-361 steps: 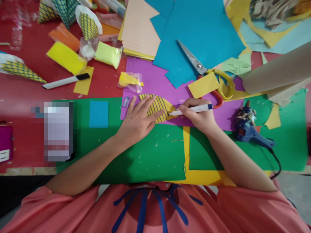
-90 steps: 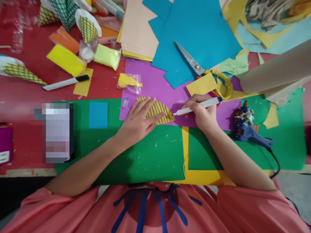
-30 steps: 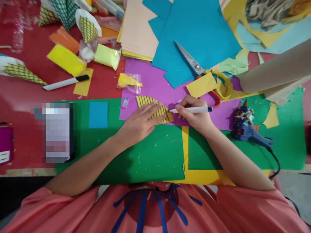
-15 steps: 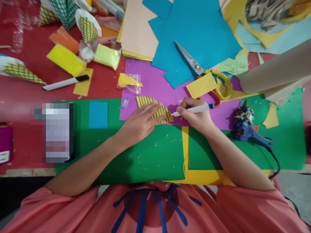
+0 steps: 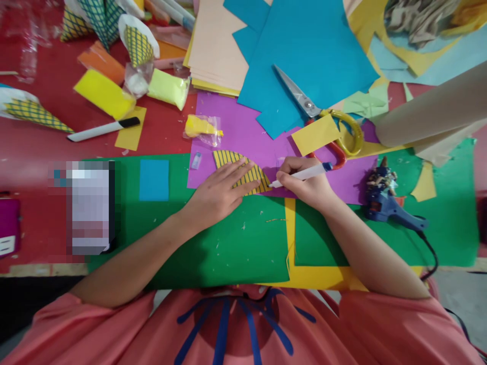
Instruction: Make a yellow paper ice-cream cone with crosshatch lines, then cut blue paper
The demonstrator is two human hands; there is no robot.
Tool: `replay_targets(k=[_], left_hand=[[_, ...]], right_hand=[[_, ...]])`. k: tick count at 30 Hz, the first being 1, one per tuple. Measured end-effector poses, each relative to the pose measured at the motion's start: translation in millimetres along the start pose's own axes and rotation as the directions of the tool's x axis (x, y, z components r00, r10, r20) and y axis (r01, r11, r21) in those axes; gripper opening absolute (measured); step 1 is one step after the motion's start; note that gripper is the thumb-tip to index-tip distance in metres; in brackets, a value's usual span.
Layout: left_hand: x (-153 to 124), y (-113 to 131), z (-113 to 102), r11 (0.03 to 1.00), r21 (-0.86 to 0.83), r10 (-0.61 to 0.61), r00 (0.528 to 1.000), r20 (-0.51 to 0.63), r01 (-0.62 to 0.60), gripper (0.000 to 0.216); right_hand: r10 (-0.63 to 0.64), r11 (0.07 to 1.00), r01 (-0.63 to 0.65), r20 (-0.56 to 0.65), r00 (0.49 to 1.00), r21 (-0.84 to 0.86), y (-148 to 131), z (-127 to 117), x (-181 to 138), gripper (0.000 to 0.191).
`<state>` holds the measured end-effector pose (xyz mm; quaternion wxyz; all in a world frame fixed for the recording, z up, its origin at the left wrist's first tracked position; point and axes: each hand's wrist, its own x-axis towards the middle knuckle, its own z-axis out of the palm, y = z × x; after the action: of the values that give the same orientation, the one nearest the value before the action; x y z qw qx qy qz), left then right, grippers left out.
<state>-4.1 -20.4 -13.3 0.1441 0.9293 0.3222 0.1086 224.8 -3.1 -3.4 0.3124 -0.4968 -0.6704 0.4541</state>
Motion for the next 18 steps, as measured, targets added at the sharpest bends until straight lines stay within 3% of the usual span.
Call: replay_targets(k=[14, 18], left_hand=[[0.1, 0.1, 0.4, 0.998, -0.049, -0.025, 1.0, 0.007, 0.026, 0.048], [-0.1, 0.1, 0.2, 0.999, -0.04, -0.02, 1.0, 0.018, 0.021, 0.046]], right_hand=[[-0.005, 1.0, 0.004, 0.07, 0.998, 0.01, -0.6, -2.6, -0.4, 0.025], [0.021, 0.996, -0.025, 0.053, 0.998, 0.086, 0.4, -3.9, -0.7, 0.026]])
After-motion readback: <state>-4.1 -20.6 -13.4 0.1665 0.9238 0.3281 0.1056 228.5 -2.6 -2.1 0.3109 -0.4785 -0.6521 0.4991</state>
